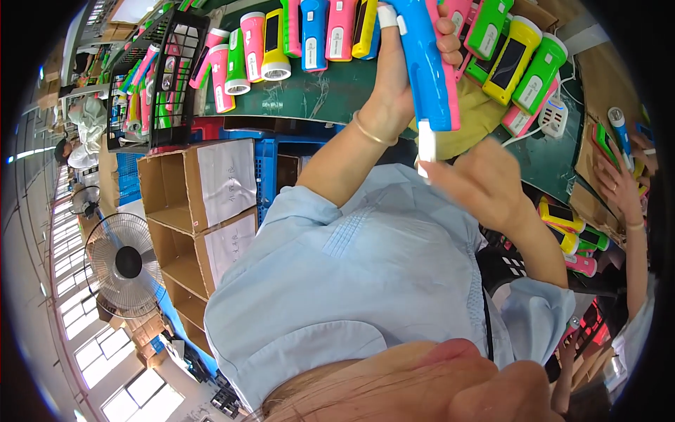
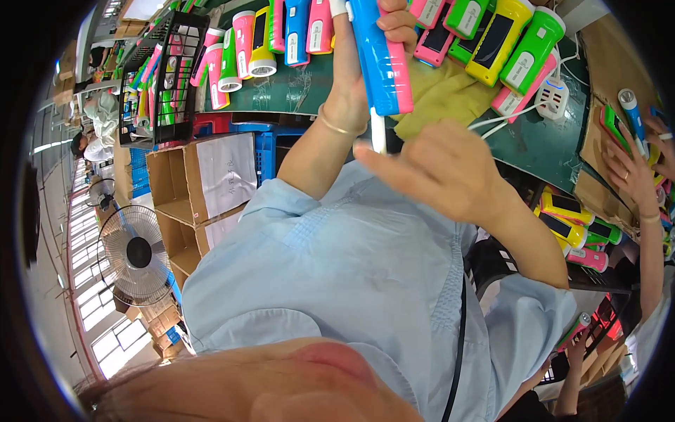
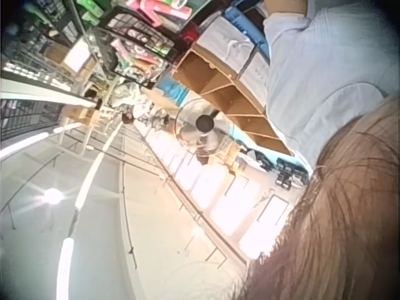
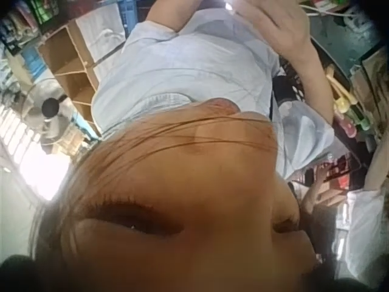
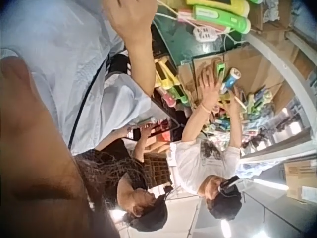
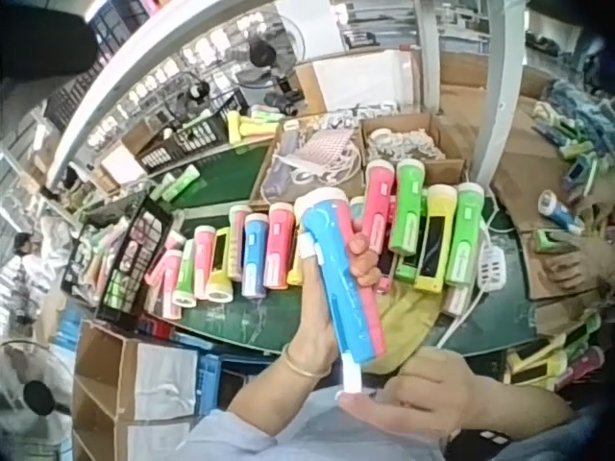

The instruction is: The recorder is inspecting, wiping, and testing the light function of handheld flashlights on an assembly line.

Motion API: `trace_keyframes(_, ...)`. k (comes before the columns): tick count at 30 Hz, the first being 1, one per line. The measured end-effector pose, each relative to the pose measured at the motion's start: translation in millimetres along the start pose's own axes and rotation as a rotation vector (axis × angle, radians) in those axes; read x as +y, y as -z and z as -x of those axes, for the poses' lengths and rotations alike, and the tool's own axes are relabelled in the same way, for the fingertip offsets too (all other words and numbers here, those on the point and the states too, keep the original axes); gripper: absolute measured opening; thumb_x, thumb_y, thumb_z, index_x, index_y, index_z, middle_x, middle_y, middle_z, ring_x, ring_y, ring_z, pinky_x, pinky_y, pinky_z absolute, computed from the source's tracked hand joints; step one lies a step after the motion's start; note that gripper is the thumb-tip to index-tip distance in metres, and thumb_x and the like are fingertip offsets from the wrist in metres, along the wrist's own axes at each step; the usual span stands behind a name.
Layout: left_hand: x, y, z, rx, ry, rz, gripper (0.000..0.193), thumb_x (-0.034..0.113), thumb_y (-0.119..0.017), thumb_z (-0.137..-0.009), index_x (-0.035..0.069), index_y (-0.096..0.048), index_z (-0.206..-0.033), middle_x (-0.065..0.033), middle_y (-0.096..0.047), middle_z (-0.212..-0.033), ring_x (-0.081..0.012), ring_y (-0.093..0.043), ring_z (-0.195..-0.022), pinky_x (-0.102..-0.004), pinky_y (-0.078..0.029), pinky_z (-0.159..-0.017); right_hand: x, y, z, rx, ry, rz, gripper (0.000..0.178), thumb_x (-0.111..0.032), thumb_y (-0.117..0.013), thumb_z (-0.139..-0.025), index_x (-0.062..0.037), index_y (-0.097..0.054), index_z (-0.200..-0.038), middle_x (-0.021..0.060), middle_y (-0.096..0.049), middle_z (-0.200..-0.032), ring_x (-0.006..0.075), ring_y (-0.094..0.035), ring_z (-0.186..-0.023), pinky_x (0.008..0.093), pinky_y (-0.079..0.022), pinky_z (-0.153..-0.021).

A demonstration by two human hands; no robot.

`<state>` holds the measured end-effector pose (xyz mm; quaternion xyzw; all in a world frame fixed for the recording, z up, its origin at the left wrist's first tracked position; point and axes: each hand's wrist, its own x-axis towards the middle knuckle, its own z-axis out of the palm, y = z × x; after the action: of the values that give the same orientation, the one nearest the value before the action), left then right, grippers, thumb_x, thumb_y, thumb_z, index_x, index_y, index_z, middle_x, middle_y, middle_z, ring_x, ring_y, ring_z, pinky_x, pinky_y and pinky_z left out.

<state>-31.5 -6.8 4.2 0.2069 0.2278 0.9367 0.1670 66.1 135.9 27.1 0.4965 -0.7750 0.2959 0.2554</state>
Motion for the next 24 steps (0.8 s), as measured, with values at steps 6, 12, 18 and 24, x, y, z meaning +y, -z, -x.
trace_keyframes(6,-17.0,-10.5,11.1,0.072,-0.128,-0.320,0.068,0.064,-0.031,-0.083,0.001,-0.046,-0.104,-0.0113,-0.057,-0.084,-0.0192,-0.056,-0.076,-0.0296,-0.048,-0.068,15.1,-18.0,-12.3,0.113,-0.783,0.021,0.067,-0.026,-0.078,-0.055,0.0007,-0.050,-0.109,0.0120,-0.056,-0.075,0.0261,-0.058,-0.065,0.0308,-0.047,-0.055)
trace_keyframes(12,-5.1,-15.0,14.2,0.256,0.174,-0.245,0.058,0.055,-0.035,-0.088,0.000,-0.048,-0.100,-0.0128,-0.058,-0.083,-0.0216,-0.060,-0.077,-0.0330,-0.052,-0.066,38.1,-5.8,20.1,-0.043,-1.079,-0.777,0.046,-0.029,-0.060,-0.082,0.0039,-0.048,-0.112,0.0026,-0.051,-0.085,0.0092,-0.050,-0.075,0.0226,-0.043,-0.066)
trace_keyframes(18,4.1,-9.8,18.8,0.194,0.276,-0.445,0.026,0.020,-0.057,-0.081,0.001,-0.049,-0.096,-0.0105,-0.058,-0.076,-0.0189,-0.060,-0.066,-0.0307,-0.051,-0.061,43.8,18.2,42.7,-0.027,-1.342,-1.072,0.028,-0.022,-0.047,-0.090,0.0023,-0.060,-0.096,-0.0047,-0.041,-0.061,0.0023,-0.033,-0.053,0.0166,-0.025,-0.048)
trace_keyframes(24,-8.8,-13.5,24.0,0.264,0.266,-0.579,0.024,0.015,-0.058,-0.081,0.002,-0.047,-0.098,-0.0101,-0.057,-0.076,-0.0167,-0.058,-0.063,-0.0273,-0.050,-0.057,45.2,19.9,48.7,-0.163,-1.363,-0.696,0.030,-0.023,-0.045,-0.091,0.0005,-0.059,-0.080,-0.0001,-0.048,-0.064,0.0045,-0.039,-0.057,0.0193,-0.030,-0.051)
